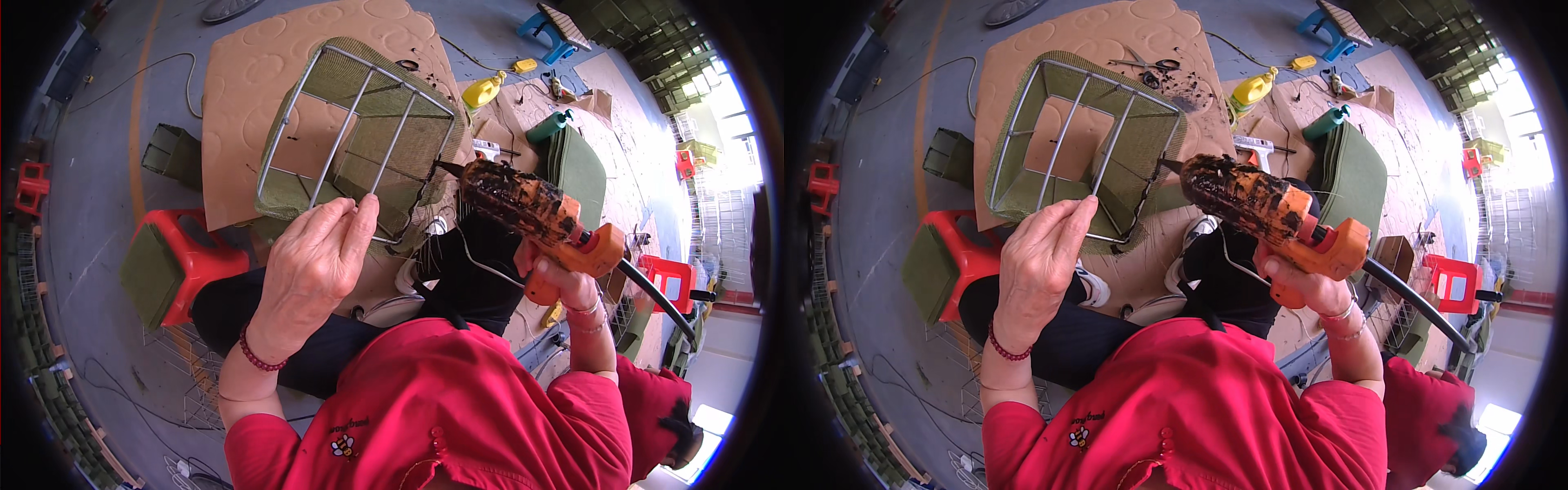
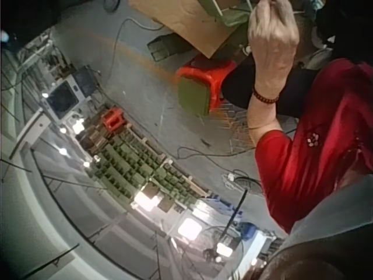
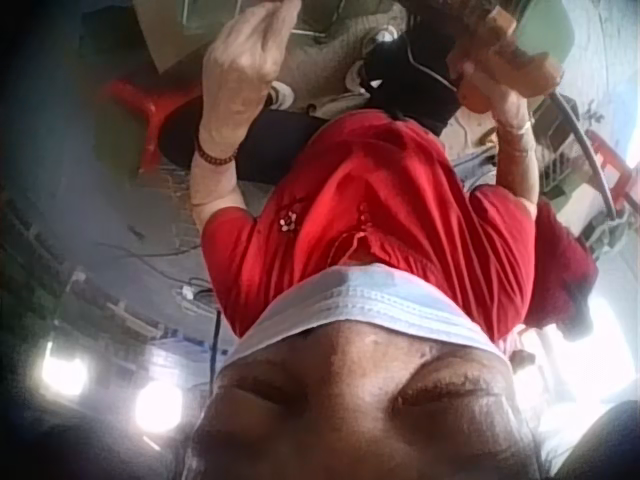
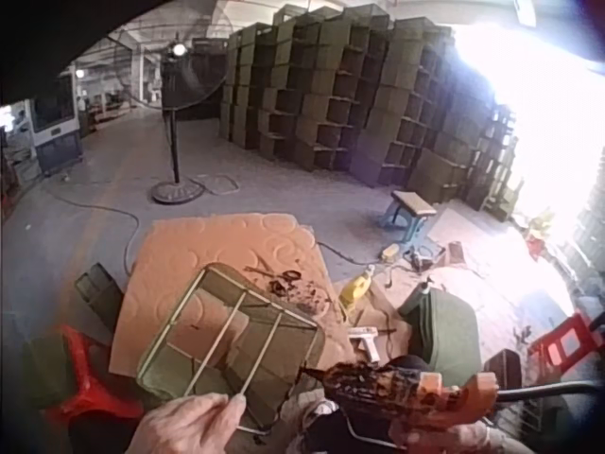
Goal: Applying hot glue to a wire mesh frame and attaching a green foam cover.
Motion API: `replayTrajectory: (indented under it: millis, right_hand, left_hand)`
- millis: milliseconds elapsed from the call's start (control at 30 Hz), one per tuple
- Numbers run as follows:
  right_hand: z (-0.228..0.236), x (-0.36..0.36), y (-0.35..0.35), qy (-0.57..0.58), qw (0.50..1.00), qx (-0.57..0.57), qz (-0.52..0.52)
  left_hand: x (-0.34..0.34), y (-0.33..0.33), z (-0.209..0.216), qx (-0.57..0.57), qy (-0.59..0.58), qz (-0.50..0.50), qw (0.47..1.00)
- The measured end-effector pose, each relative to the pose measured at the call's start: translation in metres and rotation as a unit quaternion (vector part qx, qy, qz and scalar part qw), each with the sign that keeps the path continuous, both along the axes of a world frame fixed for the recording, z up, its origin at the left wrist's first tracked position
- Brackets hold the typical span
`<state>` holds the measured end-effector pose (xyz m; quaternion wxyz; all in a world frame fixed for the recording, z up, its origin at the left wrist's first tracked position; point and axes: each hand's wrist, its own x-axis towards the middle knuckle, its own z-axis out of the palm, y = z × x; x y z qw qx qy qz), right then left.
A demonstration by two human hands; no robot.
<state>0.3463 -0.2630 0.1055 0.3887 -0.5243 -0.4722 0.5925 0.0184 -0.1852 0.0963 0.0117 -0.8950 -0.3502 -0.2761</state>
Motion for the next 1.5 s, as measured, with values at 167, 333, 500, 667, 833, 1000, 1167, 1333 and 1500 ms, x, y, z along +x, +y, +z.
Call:
replayTrajectory:
  millis: [167, 333, 500, 667, 833, 1000, 1167, 1333, 1500]
  right_hand:
    - [0.000, 0.001, -0.008, -0.013, 1.000, -0.012, 0.010]
    - [-0.004, -0.002, -0.013, -0.012, 0.998, -0.061, 0.032]
    - [0.001, -0.002, -0.014, 0.022, 0.995, -0.097, -0.012]
    - [0.006, -0.007, -0.016, -0.018, 0.998, -0.048, 0.035]
    - [0.008, -0.012, -0.017, -0.024, 0.996, -0.084, 0.003]
    - [0.008, -0.011, -0.015, -0.089, 0.995, -0.011, 0.043]
    - [0.006, -0.013, -0.017, -0.029, 0.998, -0.055, 0.031]
    - [0.008, -0.015, -0.013, -0.050, 0.993, 0.025, 0.107]
    - [0.007, -0.023, -0.012, -0.043, 0.990, 0.067, 0.117]
  left_hand:
    - [0.000, 0.001, 0.001, 0.002, -0.002, 0.004, 1.000]
    - [-0.001, 0.001, 0.001, 0.000, -0.008, 0.007, 1.000]
    - [-0.001, 0.002, 0.001, 0.001, -0.010, 0.009, 1.000]
    - [-0.001, 0.002, 0.001, 0.003, -0.014, 0.011, 1.000]
    - [-0.001, 0.002, 0.000, 0.000, -0.009, 0.008, 1.000]
    - [-0.002, 0.003, -0.001, 0.004, -0.022, 0.012, 1.000]
    - [-0.001, 0.002, -0.001, 0.001, -0.019, 0.011, 1.000]
    - [-0.002, 0.002, -0.001, 0.003, -0.020, 0.010, 1.000]
    - [-0.002, 0.001, 0.000, 0.001, -0.015, 0.007, 1.000]
